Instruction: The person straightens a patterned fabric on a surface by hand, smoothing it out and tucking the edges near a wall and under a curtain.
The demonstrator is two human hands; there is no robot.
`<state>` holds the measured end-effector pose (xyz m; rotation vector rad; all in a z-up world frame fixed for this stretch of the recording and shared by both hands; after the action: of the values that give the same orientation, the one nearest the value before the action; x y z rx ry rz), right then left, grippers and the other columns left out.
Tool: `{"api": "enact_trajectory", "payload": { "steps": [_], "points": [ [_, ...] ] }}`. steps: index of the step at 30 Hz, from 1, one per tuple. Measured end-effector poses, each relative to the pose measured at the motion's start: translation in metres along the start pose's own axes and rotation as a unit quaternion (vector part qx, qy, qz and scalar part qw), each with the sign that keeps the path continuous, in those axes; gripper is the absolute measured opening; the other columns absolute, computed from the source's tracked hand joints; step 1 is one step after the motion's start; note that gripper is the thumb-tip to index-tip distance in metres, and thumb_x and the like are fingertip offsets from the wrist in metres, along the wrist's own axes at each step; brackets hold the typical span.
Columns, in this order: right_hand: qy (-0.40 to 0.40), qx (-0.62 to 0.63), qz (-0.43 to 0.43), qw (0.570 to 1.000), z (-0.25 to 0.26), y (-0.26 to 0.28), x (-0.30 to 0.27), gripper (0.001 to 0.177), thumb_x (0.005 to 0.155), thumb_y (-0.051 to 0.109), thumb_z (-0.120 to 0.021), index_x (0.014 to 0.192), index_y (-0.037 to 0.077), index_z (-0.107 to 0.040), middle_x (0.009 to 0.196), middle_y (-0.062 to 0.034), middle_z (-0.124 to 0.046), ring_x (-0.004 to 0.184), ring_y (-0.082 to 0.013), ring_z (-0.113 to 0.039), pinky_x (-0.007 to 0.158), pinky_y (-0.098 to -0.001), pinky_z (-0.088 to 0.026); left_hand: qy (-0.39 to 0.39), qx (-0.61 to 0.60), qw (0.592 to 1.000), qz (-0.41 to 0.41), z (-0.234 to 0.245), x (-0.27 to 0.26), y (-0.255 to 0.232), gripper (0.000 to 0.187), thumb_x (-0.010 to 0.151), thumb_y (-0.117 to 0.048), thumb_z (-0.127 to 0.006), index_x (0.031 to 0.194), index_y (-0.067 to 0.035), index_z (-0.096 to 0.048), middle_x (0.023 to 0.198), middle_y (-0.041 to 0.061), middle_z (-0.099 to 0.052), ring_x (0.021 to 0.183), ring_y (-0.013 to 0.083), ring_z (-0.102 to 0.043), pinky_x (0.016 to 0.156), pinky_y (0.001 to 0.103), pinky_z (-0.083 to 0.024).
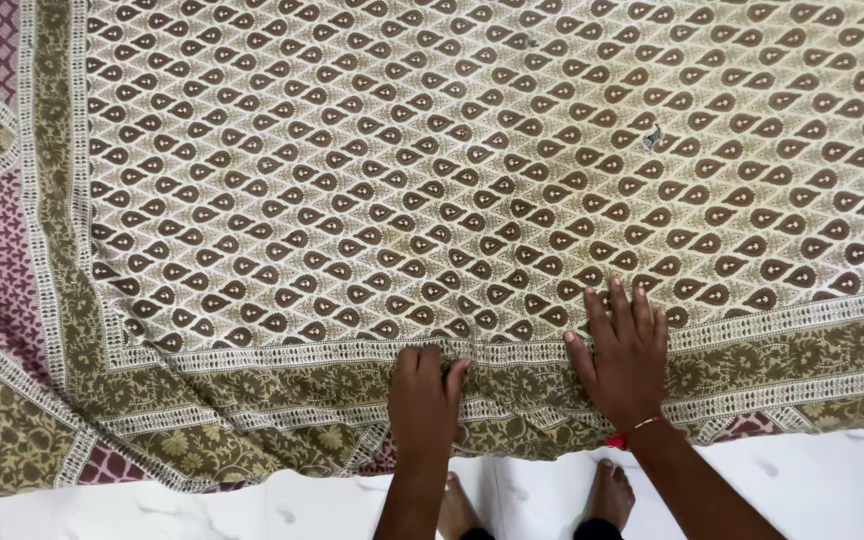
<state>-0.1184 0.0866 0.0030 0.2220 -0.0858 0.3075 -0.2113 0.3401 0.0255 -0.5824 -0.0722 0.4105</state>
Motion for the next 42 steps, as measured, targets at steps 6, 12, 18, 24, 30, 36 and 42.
{"api": "enact_trajectory", "payload": {
  "steps": [6,12,18,24,30,36,42],
  "points": [
    [-0.027,-0.008,-0.056,0.998,-0.007,0.015,-0.007,0.065,0.103,0.053,-0.039,0.155,0.013,-0.046,0.166,-0.0208,-0.035,0.154,-0.0458,-0.026,0.123,-0.0645,-0.014,0.125,0.126,0.982,0.069,-0.014,0.022,-0.012,0.016,0.096,-0.023,-0.068,0.101,-0.009,-0.07,0.102,0.012,-0.069,0.084,0.0284,-0.071,0.069,0.042,-0.059],
    [-0.032,-0.006,-0.059,0.998,-0.004,0.018,-0.006,0.065,0.104,0.052,-0.041,0.155,0.012,-0.046,0.164,-0.0221,-0.037,0.153,-0.0463,-0.028,0.123,-0.0644,-0.014,0.174,0.113,0.977,0.053,-0.01,0.017,0.015,0.017,0.098,-0.022,-0.061,0.105,-0.007,-0.067,0.105,0.014,-0.069,0.086,0.0308,-0.072,0.072,0.045,-0.059],
    [-0.038,-0.003,-0.061,0.997,0.0,0.024,-0.007,0.066,0.104,0.051,-0.041,0.156,0.01,-0.045,0.165,-0.0231,-0.037,0.154,-0.0482,-0.029,0.123,-0.0671,-0.016,0.184,0.086,0.976,0.074,0.02,0.003,0.031,0.021,0.098,-0.028,-0.059,0.096,-0.008,-0.064,0.099,0.016,-0.069,0.085,0.0363,-0.07,0.072,0.051,-0.055],
    [0.041,-0.072,-0.036,0.996,-0.013,0.076,0.012,0.08,0.098,0.066,-0.038,0.157,0.012,-0.038,0.161,-0.0317,-0.029,0.145,-0.0583,-0.022,0.115,-0.0709,-0.01,0.135,0.073,0.971,0.183,0.044,0.021,0.046,0.039,0.096,-0.047,-0.061,0.093,-0.009,-0.06,0.071,0.011,-0.068,0.065,0.0318,-0.069,0.061,0.048,-0.054],
    [0.036,-0.042,0.017,0.998,-0.018,0.134,0.014,0.075,0.099,0.062,-0.033,0.157,0.014,-0.038,0.162,-0.0264,-0.03,0.149,-0.0539,-0.021,0.116,-0.0736,-0.007,0.135,0.087,0.979,0.126,0.036,0.028,0.051,0.03,0.102,-0.038,-0.054,0.09,-0.012,-0.064,0.067,0.01,-0.068,0.059,0.0296,-0.067,0.058,0.047,-0.052],
    [0.018,-0.05,0.039,0.998,-0.019,0.133,0.01,0.073,0.099,0.062,-0.033,0.154,0.014,-0.043,0.162,-0.0234,-0.034,0.15,-0.0527,-0.024,0.119,-0.0726,-0.009,0.125,0.055,0.981,0.14,0.049,0.017,0.076,0.028,0.101,-0.032,-0.052,0.087,-0.012,-0.066,0.07,0.011,-0.068,0.06,0.0292,-0.068,0.059,0.047,-0.052],
    [0.003,-0.042,0.03,0.999,-0.022,0.132,0.007,0.071,0.098,0.059,-0.04,0.153,0.014,-0.045,0.161,-0.0235,-0.037,0.149,-0.0525,-0.028,0.12,-0.0716,-0.011,0.14,0.06,0.958,0.242,0.075,0.012,0.105,0.039,0.097,-0.05,-0.058,0.088,-0.012,-0.063,0.07,0.011,-0.07,0.065,0.0315,-0.069,0.062,0.047,-0.052]
  ]
}}
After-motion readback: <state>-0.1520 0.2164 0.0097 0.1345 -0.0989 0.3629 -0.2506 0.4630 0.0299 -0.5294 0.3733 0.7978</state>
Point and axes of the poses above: each hand's wrist, its own x-axis towards the middle knuckle, its own z-axis out of the back of the hand, y = z × x, the point moved 5 cm from there along x, towards the middle knuckle
